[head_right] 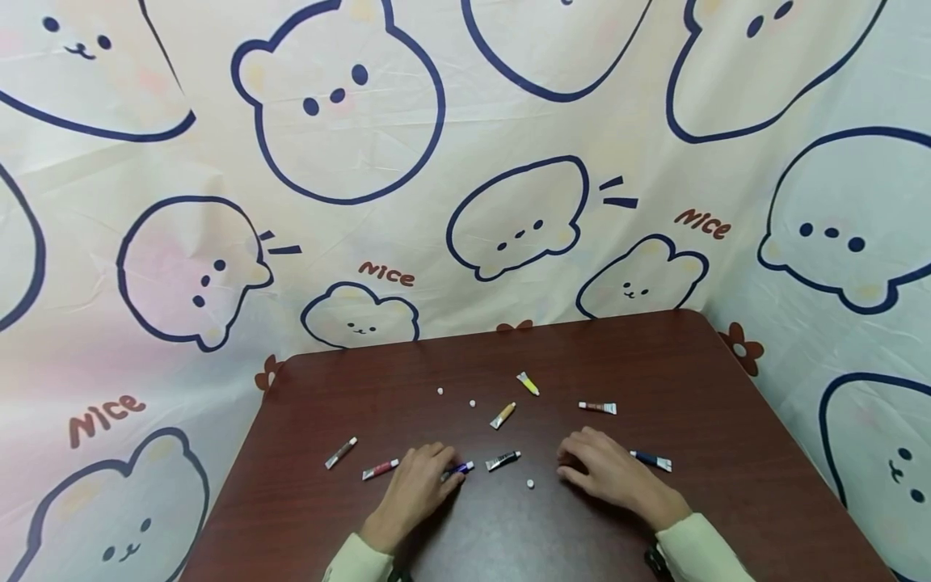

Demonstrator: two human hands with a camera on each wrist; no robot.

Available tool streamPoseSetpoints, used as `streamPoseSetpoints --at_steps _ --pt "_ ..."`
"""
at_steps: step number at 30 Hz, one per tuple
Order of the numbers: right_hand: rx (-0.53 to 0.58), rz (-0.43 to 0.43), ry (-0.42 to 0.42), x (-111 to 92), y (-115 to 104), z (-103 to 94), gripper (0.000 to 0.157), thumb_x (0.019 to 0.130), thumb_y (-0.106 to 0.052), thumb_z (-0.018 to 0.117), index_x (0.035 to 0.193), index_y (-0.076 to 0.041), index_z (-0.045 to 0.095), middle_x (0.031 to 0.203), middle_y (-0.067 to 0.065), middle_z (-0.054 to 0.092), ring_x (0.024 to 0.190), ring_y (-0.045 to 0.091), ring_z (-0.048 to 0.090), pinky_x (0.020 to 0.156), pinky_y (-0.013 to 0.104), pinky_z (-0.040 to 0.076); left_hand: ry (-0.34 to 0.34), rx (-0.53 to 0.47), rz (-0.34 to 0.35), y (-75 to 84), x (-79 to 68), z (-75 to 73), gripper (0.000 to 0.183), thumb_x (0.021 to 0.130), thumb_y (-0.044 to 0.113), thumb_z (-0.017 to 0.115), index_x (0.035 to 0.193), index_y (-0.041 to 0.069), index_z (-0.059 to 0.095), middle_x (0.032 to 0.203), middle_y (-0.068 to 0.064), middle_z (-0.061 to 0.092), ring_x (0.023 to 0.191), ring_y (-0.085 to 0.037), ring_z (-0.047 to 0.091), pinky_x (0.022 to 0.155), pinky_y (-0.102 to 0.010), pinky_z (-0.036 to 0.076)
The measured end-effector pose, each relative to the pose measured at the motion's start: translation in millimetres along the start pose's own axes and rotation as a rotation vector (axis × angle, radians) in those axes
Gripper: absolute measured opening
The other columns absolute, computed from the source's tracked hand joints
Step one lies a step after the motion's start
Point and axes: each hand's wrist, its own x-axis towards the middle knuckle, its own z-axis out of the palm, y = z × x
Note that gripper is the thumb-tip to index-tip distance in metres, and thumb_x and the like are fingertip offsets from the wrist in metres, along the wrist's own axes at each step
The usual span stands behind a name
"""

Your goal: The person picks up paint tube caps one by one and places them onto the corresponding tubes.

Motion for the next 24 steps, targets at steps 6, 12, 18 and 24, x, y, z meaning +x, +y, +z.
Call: streamPoseSetpoints --at_steps 6,12,18,24 --pt "0.006 0.029 -0.013 -5.1 3.5 -1.9 0.017 0.096 -0.023 0.086 0.104 -0.028 0.071 0.1 -0.021 0.067 0.092 0.0 0.056 0.076 0.029 0.053 -0.008 -0.024 -0.007 0.2 1.8 -1.0 0.025 0.082 0.027 0.095 0.09 0.017 0.074 0.085 0.005 0.07 0.076 -0.015 0.065 0.065 -0.028 0.041" --pt "-0.01 -0.01 0.03 -8.8 4.8 -2.2 0.021 0.093 -0.022 0.088 0.103 -0.028 0.071 0.099 -0.02 0.066 0.09 0.0 0.056 0.074 0.027 0.053 -0.011 -0.038 -0.015 2.6 5.3 0.6 0.029 0.083 0.029 0.095 0.095 0.016 0.072 0.088 0.004 0.071 0.079 -0.016 0.066 0.067 -0.03 0.044" --pt "-0.015 0.006 0.041 -13.7 5.0 -5.2 0.02 0.093 -0.025 0.089 0.102 -0.028 0.072 0.098 -0.02 0.067 0.091 0.001 0.057 0.073 0.03 0.053 0.014 -0.035 -0.011 7.2 12.6 3.1 0.029 0.084 0.032 0.094 0.099 0.017 0.074 0.09 0.006 0.072 0.082 -0.015 0.066 0.07 -0.03 0.045" --pt "-0.042 0.013 0.053 -18.2 8.1 -5.8 0.024 0.09 -0.032 0.091 0.102 -0.027 0.071 0.095 -0.021 0.064 0.09 -0.001 0.055 0.073 0.028 0.052 0.009 -0.04 -0.005 13.8 22.1 4.8 0.025 0.086 0.032 0.092 0.098 0.018 0.075 0.091 0.007 0.072 0.083 -0.014 0.064 0.071 -0.03 0.045"
